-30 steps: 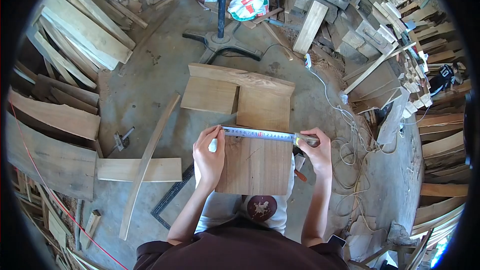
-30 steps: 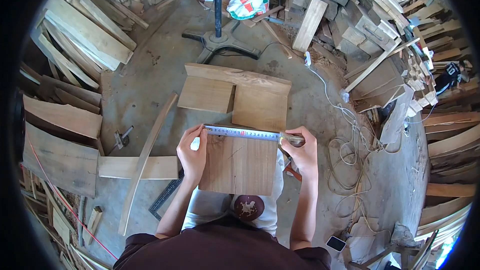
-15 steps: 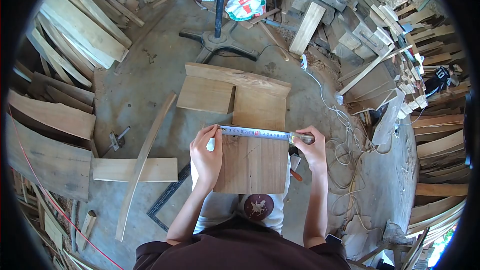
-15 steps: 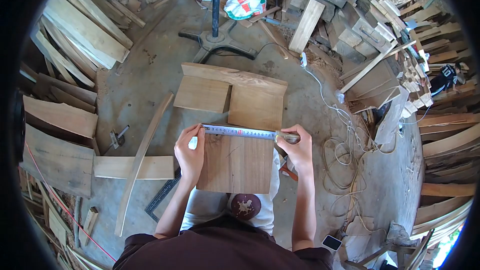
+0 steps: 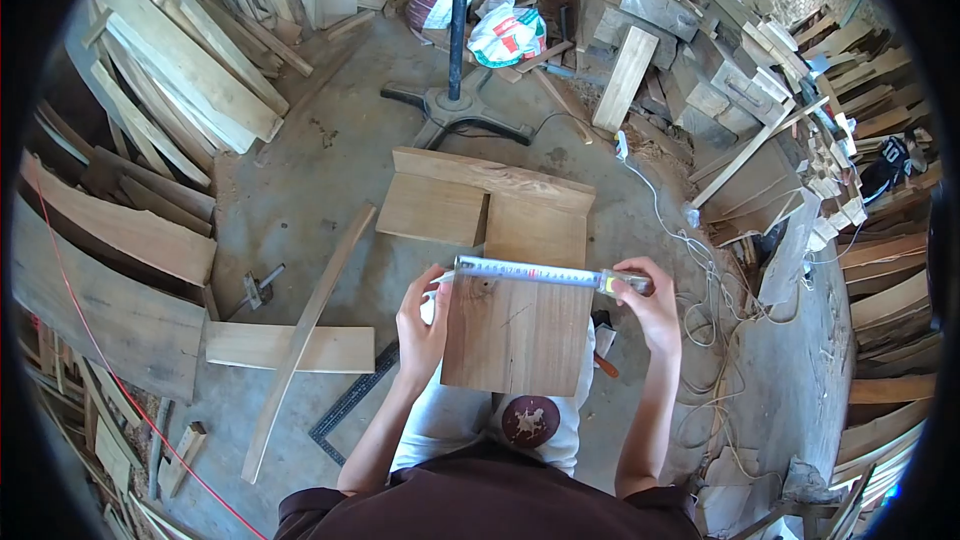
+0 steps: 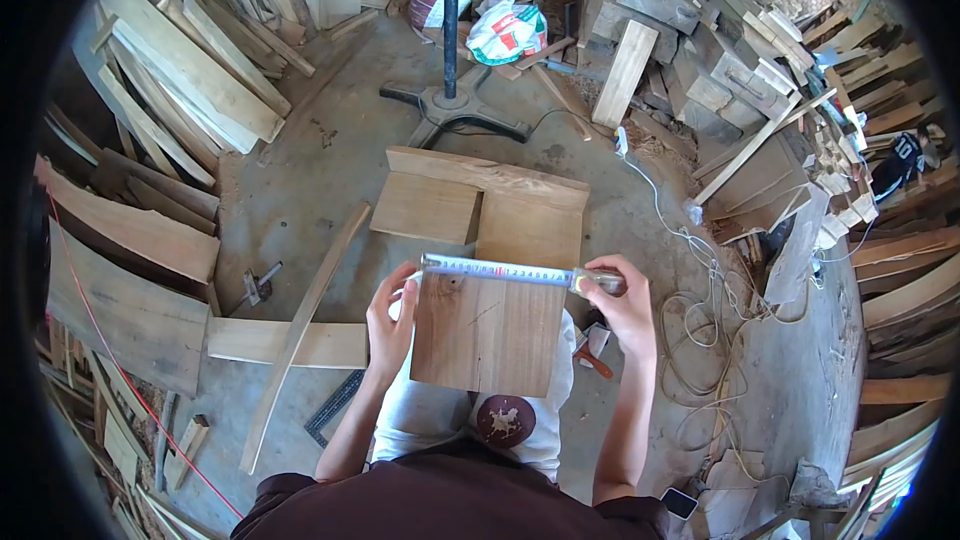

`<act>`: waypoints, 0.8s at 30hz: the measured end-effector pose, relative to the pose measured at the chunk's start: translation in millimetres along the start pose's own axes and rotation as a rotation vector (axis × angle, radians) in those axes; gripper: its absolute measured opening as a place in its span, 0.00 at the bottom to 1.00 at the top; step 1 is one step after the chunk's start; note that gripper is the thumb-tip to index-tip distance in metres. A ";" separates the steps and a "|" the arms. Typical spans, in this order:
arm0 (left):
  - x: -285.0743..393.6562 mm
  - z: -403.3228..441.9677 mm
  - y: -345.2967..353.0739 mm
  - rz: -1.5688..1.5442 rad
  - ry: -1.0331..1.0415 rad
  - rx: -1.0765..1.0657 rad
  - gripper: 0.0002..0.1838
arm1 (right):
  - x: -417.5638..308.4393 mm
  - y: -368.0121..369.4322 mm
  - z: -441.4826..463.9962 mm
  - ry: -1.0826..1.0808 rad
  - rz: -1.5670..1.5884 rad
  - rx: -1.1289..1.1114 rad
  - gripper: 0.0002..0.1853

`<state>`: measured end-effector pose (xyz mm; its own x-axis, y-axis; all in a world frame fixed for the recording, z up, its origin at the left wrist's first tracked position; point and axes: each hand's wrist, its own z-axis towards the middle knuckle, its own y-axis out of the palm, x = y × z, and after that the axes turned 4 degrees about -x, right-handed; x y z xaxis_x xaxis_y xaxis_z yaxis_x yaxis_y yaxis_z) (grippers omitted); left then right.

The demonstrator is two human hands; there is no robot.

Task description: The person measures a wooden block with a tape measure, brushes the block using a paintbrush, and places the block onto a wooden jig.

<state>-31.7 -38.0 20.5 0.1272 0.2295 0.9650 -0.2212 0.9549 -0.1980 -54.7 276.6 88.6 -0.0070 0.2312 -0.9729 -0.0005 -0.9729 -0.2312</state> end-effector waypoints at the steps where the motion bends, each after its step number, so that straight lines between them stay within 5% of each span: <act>1: -4.2 -5.9 -4.2 -0.021 -0.022 -0.013 0.19 | -5.8 -3.8 -0.2 0.013 0.034 -0.019 0.16; 5: -25.3 -25.3 -23.4 -0.074 -0.105 -0.013 0.21 | -25.1 -17.6 3.9 -0.153 -0.080 -0.055 0.21; 11: -45.6 -45.1 -45.8 -0.109 -0.225 0.021 0.21 | -78.0 3.9 5.2 -0.180 -0.186 -0.466 0.34; 19: -32.3 -54.8 -44.9 -0.084 -0.162 -0.061 0.14 | -70.7 66.1 63.7 -0.407 -0.185 -0.671 0.37; 24: -17.0 -57.5 -39.9 -0.087 -0.033 -0.161 0.16 | -66.1 99.8 101.3 -0.192 -0.096 -0.651 0.36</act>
<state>30.5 -69.2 2.1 0.1069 0.1409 0.9842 -0.0527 0.9893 -0.1359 -155.5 164.1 130.5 -0.2145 0.2540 -0.9431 0.5905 -0.7354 -0.3324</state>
